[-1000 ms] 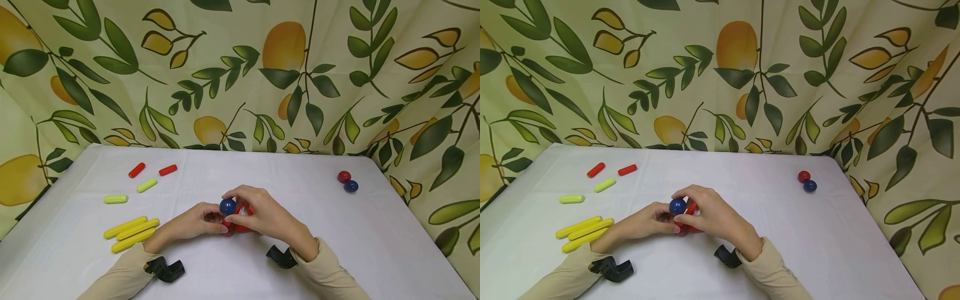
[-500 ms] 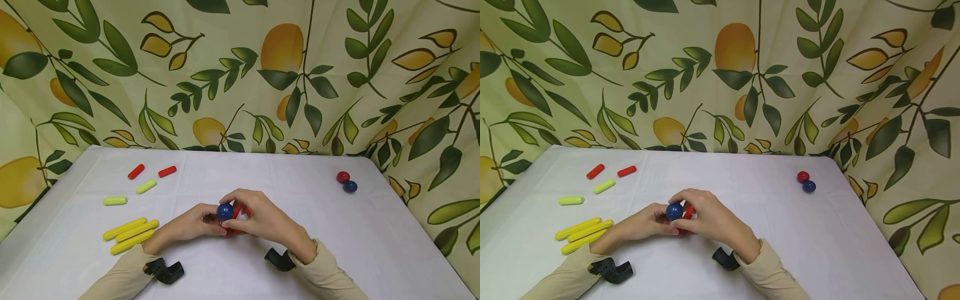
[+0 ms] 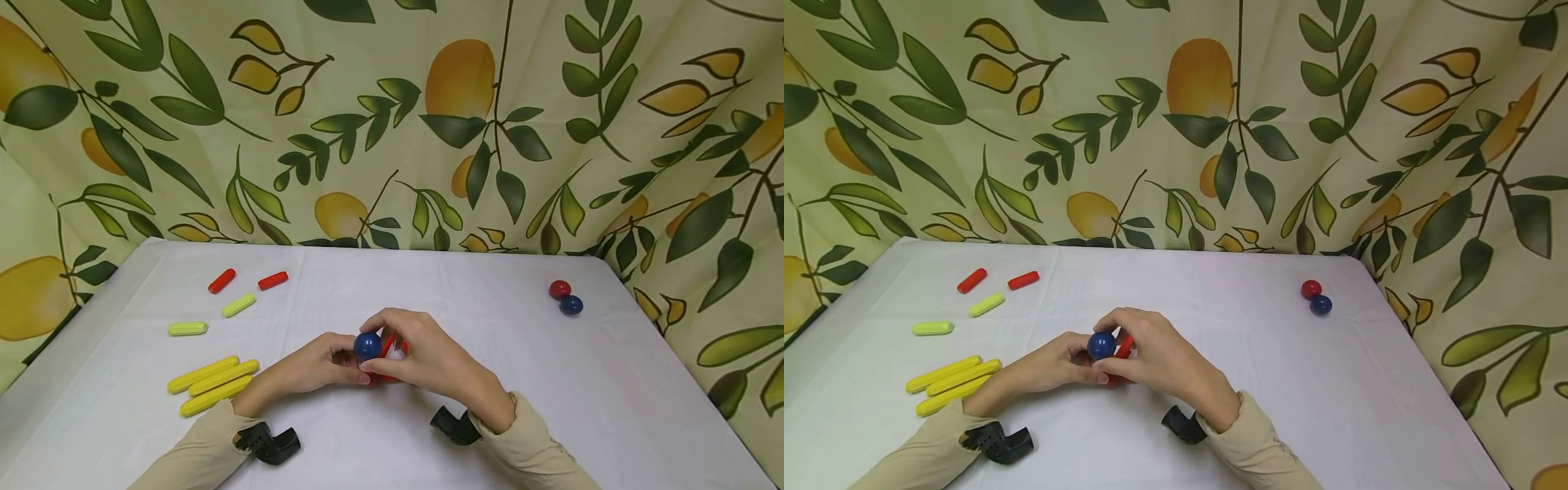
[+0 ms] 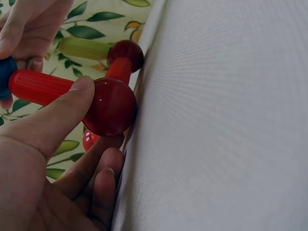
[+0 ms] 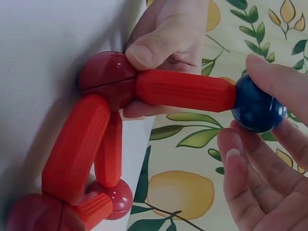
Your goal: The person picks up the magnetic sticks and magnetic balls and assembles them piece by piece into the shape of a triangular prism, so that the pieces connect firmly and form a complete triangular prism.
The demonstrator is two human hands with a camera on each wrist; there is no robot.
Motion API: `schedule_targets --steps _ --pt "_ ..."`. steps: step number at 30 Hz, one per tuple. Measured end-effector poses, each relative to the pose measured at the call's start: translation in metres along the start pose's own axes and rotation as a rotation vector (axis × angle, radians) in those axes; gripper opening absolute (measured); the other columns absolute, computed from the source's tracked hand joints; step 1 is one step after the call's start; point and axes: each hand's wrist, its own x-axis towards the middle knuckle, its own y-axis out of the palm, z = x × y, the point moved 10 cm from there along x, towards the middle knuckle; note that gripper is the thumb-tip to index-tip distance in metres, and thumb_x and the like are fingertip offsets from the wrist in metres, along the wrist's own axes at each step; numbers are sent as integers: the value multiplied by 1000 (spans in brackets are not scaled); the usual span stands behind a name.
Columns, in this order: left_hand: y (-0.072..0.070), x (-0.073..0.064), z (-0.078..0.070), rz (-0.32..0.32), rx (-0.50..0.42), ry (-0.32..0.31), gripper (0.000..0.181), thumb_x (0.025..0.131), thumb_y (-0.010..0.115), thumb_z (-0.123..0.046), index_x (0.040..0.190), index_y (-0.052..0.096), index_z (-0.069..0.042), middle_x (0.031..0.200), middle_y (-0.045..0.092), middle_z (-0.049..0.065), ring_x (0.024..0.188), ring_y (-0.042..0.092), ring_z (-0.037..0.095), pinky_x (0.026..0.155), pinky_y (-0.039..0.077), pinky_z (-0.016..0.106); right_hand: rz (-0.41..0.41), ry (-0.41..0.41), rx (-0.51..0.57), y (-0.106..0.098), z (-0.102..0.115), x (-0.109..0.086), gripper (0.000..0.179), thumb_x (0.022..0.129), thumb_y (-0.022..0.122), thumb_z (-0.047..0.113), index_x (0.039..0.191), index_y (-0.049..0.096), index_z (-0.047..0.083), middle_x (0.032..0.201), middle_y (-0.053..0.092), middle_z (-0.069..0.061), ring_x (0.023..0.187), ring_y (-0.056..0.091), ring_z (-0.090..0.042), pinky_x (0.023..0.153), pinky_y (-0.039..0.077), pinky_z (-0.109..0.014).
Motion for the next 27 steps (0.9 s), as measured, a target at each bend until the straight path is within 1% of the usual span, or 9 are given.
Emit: schedule_targets --steps 2,4,8,12,16,18,19,23,27 --pt "0 0 0 -1 4 -5 16 88 75 -20 102 70 -14 81 60 1 76 53 9 68 43 21 11 0 -14 0 1 0 39 81 83 21 113 63 10 104 70 1 81 67 -13 72 53 -19" --pt "0 -1 0 -1 6 -5 16 88 76 -20 102 70 -14 80 61 2 75 53 9 68 43 21 21 4 -34 -2 2 0 41 81 83 22 114 63 11 102 69 2 82 66 -12 70 52 -21" --pt "0 0 0 1 10 2 20 88 75 -19 106 70 -13 82 62 4 77 54 9 69 45 21 14 14 -40 -11 2 -1 42 81 83 22 117 63 13 100 68 4 86 66 -14 75 54 -28" --pt "-1 0 1 0 6 7 26 88 75 -18 112 70 -11 86 65 5 79 55 9 72 47 21 -30 23 -43 -26 -1 -3 41 82 82 20 117 64 13 105 69 4 91 65 -14 82 56 -30" --pt "0 1 1 -2 1 -3 27 87 76 -18 113 70 -11 85 64 5 79 55 10 72 47 21 -86 24 -93 -42 -3 -5 38 83 81 21 117 66 13 110 70 4 95 65 -13 84 55 -29" --pt "0 1 1 -1 1 -9 27 87 76 -18 112 71 -11 85 64 4 79 55 10 72 47 22 -112 29 -112 -50 -4 -7 37 83 81 21 117 66 13 111 70 3 96 66 -12 84 55 -30" --pt "0 1 0 -2 5 -9 25 86 77 -18 110 71 -12 82 62 5 78 55 11 71 46 21 -125 27 -118 -54 -4 -8 37 83 81 20 117 66 13 111 70 3 96 66 -11 84 55 -30" --pt "2 1 2 0 5 -20 25 87 76 -18 111 71 -12 84 63 4 78 55 11 71 46 21 -179 16 -136 -69 -6 -11 35 84 80 16 116 66 11 111 70 0 95 67 -11 83 56 -30" --pt "2 1 3 -4 5 -35 26 87 76 -18 112 71 -13 86 64 3 79 55 11 70 46 21 -204 37 -158 -78 -12 -15 34 84 80 16 115 67 11 110 70 0 95 67 -13 83 56 -30"
